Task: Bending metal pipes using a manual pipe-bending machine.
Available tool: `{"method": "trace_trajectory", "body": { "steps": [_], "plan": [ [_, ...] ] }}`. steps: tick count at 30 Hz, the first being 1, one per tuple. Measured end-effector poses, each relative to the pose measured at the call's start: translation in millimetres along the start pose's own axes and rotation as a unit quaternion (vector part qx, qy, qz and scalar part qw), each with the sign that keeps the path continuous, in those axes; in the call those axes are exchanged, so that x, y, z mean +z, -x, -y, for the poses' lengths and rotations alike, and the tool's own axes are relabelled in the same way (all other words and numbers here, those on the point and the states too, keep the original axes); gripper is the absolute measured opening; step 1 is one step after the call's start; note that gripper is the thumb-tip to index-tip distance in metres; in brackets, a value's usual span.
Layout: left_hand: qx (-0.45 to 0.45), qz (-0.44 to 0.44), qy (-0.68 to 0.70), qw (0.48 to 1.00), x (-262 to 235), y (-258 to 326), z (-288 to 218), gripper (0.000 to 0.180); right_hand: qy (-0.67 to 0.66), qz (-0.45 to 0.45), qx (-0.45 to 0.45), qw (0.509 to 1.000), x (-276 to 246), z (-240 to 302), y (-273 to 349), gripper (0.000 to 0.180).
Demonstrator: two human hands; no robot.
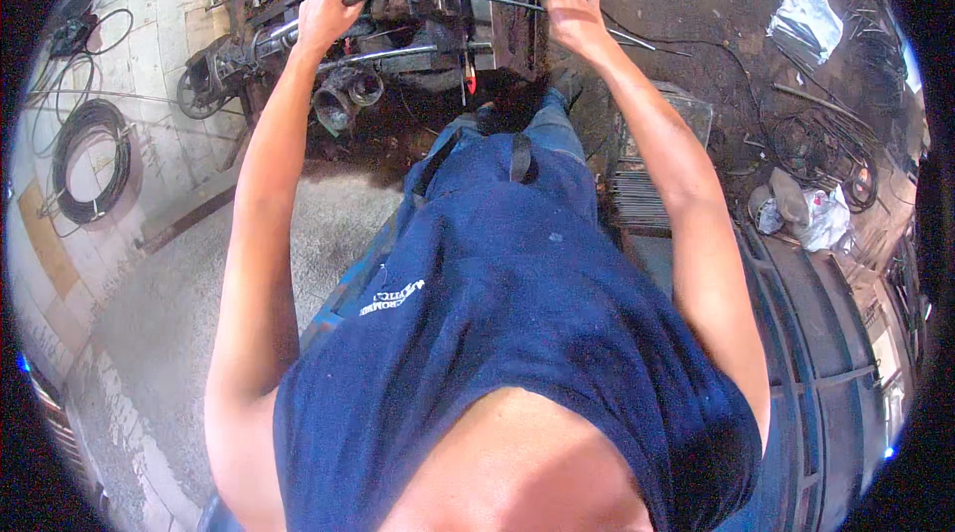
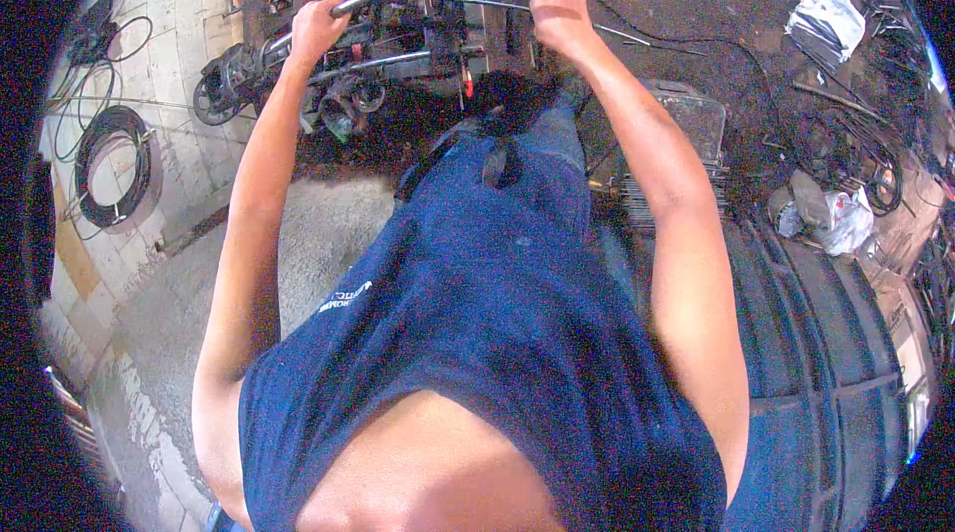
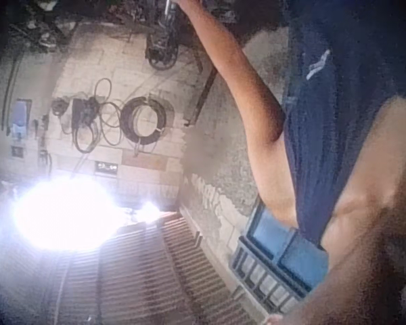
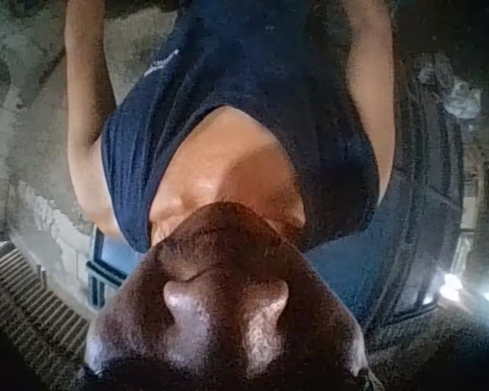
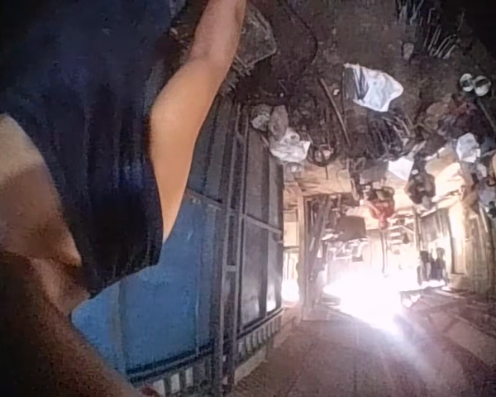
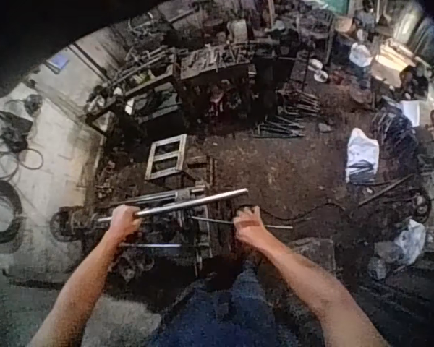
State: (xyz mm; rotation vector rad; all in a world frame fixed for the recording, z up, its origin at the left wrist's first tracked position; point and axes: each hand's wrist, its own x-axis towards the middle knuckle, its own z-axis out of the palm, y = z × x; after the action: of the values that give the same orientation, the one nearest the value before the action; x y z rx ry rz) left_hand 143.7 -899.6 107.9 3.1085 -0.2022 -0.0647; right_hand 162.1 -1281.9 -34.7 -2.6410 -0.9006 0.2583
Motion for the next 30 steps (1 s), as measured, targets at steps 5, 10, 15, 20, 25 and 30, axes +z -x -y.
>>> {"method": "trace_trajectory", "body": {
  "steps": [5,10,15,20,25,30],
  "plan": [
    [-0.020,0.029,-0.008,0.999,1,0,2,0.023,0.017,0.050,0.005,0.999,4,-5,-11,0.021],
    [-0.007,0.014,-0.016,1.000,5,4,8,0.022,0.034,0.107,0.031,0.993,-1,-5,-22,0.027],
    [-0.017,0.044,-0.017,0.999,6,4,13,0.024,0.038,0.130,0.046,0.990,9,-10,-27,0.030],
    [-0.045,0.064,-0.017,0.997,3,2,8,0.028,-0.001,0.107,0.047,0.993,12,-13,-25,0.032],
    [-0.021,0.042,-0.017,0.999,5,4,13,0.029,0.002,0.140,0.056,0.989,11,-12,-31,0.031],
    [-0.017,0.038,-0.018,0.999,15,4,21,0.029,-0.006,0.133,0.053,0.990,20,-18,-33,0.030]
  ]
}}
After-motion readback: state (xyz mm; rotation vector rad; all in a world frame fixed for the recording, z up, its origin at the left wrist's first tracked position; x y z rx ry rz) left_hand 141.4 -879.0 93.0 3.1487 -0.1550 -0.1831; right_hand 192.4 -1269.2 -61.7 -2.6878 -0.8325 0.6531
